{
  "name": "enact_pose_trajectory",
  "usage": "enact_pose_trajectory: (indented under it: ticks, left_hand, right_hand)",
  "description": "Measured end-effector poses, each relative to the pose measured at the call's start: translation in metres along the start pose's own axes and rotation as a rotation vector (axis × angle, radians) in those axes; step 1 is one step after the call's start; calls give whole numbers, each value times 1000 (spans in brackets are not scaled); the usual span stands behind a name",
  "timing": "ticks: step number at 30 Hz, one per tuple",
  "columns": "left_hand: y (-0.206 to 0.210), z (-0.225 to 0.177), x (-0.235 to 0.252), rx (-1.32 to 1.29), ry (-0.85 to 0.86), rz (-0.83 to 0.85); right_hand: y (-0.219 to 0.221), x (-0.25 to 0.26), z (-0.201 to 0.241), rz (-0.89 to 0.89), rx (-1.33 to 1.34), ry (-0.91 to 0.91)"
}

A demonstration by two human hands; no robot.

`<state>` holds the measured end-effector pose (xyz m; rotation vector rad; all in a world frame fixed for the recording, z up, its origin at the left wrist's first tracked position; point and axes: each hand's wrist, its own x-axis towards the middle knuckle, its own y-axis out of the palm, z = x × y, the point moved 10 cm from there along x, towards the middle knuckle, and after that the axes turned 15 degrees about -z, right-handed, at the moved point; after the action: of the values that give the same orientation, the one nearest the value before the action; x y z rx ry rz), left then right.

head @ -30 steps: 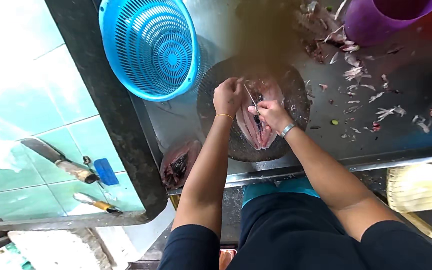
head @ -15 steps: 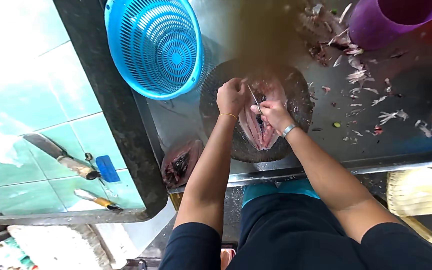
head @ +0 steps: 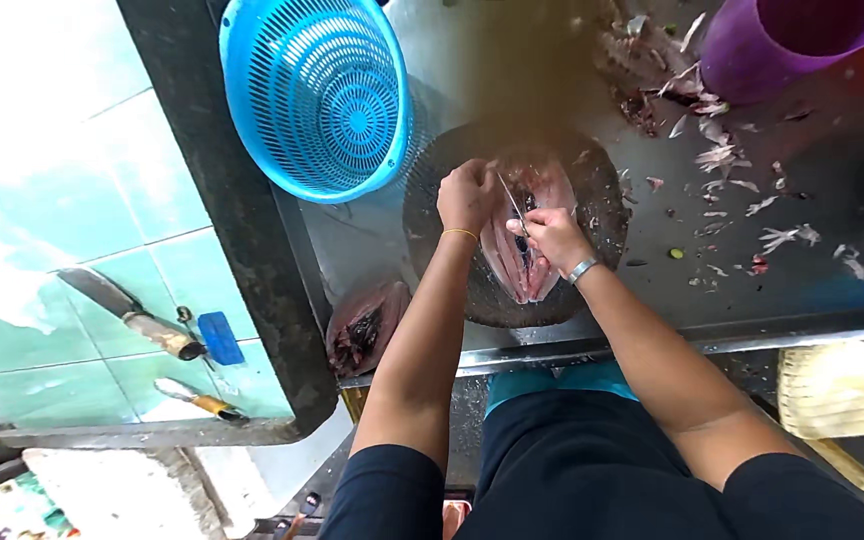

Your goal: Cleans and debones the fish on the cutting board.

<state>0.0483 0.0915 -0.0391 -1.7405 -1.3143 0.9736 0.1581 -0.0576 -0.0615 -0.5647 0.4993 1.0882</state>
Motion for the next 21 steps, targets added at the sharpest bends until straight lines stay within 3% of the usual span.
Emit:
enact_pose_trajectory:
  ticks: [8, 11, 13, 15, 17, 21]
  left_hand:
    - [0, 0, -1, -3, -1, 5]
    - [1, 1, -4, -6, -2, 3]
    - [-1, 0, 1, -4, 8, 10]
    - [0, 0, -1, -5, 15, 13]
    - [1, 1, -3, -4, 16, 11]
    - [-1, -1, -2, -10, 12, -2]
  right_hand:
    - [-11, -7, 1, -26, 27, 12]
    - [-4, -2, 7, -4, -38, -69]
    - [-23, -9, 21, -42, 130, -110]
    - [-45, -16, 12, -127, 289, -16]
    - [-62, -17, 13, -245, -69, -111]
    - [-32, -13, 33, -213, -616, -206]
